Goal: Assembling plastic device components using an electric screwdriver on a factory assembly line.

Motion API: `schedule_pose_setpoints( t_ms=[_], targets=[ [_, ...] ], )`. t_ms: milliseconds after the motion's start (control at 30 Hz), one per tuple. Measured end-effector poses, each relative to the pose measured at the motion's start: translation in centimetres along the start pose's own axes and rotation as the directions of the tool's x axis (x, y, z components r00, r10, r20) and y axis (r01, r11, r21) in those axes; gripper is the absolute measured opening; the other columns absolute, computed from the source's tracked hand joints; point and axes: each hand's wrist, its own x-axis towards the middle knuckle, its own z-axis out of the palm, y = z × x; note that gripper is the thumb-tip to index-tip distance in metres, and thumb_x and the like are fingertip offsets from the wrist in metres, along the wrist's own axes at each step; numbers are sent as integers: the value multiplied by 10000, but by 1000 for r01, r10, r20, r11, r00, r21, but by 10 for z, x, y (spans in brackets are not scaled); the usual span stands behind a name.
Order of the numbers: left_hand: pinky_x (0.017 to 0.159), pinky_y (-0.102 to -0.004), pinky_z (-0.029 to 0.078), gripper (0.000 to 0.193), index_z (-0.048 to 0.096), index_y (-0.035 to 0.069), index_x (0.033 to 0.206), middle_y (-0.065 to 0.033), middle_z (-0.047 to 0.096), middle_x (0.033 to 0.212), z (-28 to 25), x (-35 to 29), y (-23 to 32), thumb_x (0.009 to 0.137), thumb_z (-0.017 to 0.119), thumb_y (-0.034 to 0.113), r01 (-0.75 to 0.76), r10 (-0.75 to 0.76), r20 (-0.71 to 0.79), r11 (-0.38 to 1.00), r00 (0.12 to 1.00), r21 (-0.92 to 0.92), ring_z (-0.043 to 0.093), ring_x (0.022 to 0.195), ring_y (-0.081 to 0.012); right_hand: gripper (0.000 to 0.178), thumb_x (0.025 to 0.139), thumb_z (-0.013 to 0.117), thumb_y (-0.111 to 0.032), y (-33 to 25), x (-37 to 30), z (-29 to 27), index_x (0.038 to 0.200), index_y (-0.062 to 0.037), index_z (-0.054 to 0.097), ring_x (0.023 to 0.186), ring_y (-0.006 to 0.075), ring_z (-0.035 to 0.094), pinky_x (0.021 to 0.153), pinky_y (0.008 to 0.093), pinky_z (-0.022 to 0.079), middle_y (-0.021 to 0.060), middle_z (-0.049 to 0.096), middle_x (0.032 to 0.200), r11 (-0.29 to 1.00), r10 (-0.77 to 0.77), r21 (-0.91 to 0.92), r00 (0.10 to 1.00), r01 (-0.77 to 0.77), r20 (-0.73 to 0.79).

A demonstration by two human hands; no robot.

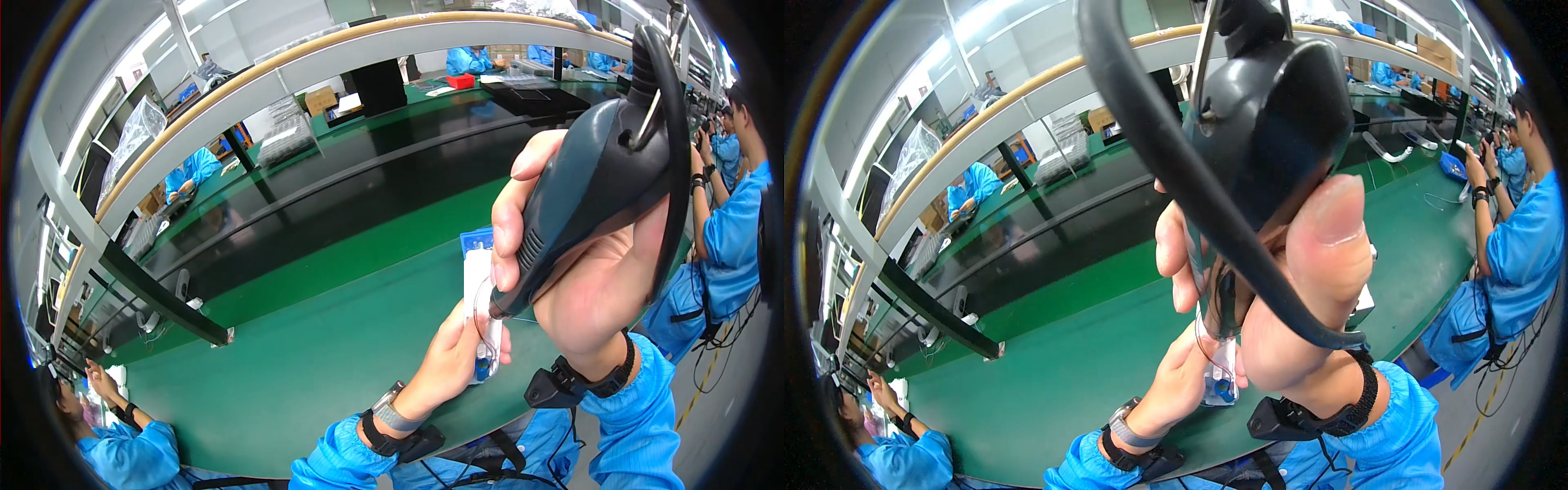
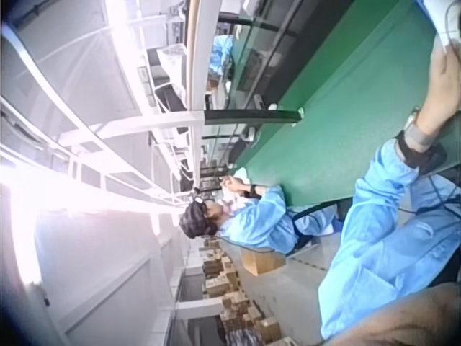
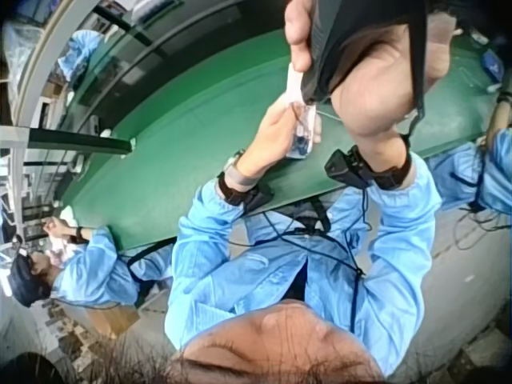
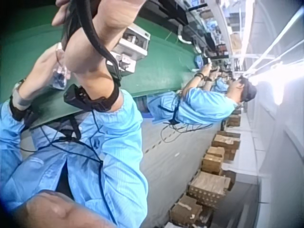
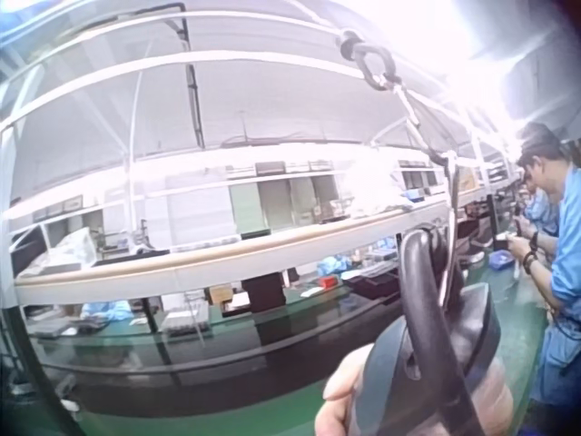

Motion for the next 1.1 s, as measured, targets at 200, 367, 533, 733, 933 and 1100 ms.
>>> schedule_pose_setpoints(
  t_ms=[200, 367, 533, 733, 933, 1100],
  targets=[
    [703, -289, 544, 293, 424, 31, 1238, -85, 611, 855, 0, 2, -2, 1062, 297, 228, -36, 36, 1, 996, 999, 86, 627, 737, -153, 879, 870, 165, -787, 7, -3, 6, 999, 11, 508, 439, 149, 518, 412, 243, 435, 129, 564, 632, 998, 13, 63, 996, -8, -91],
    [698, -282, 539, 299, 404, 35, 1268, -86, 612, 858, 1, -3, 1, 1062, 283, 215, -96, 98, -2, 973, 995, 209, 626, 739, -151, 927, 833, 175, -831, 7, 0, 3, 971, 27, 498, 405, 150, 502, 386, 251, 435, 128, 536, 568, 998, 18, -53, 997, -15, 70],
    [699, -280, 530, 302, 401, 31, 1273, -80, 604, 861, 4, -1, 3, 1061, 266, 198, -114, 114, 16, 962, 993, 247, 610, 748, -142, 958, 808, 222, -858, 12, -3, 6, 942, 51, 491, 394, 160, 511, 370, 265, 455, 135, 533, 555, 991, -4, 132, 994, 19, -113],
    [713, -287, 535, 298, 411, 34, 1258, -79, 608, 884, 6, -10, 6, 1060, 257, 194, -99, 96, 26, 976, 995, 194, 609, 753, -145, 968, 785, 282, -873, 1, -8, 6, 942, 60, 490, 406, 201, 524, 366, 291, 465, 160, 530, 561, 982, 55, 181, 997, -44, -55],
    [721, -287, 531, 302, 416, 32, 1252, -87, 614, 886, 13, 1, -1, 1062, 257, 204, -84, 74, 44, 952, 996, 295, 612, 751, -152, 843, 886, 313, -749, -14, -12, -23, 955, 70, 504, 467, 237, 577, 368, 313, 474, 204, 573, 628, 978, 109, -181, 993, -99, 47],
    [688, -329, 529, 328, 443, -23, 1248, -141, 626, 820, 9, 0, -8, 1043, 341, 211, -28, 27, -31, 999, 999, -30, 636, 716, -210, 798, 911, 250, -741, -30, -11, -76, 1051, 9, 485, 424, 158, 530, 387, 249, 458, 139, 578, 691, 980, -144, -148, 989, 136, -45]
  ],
)
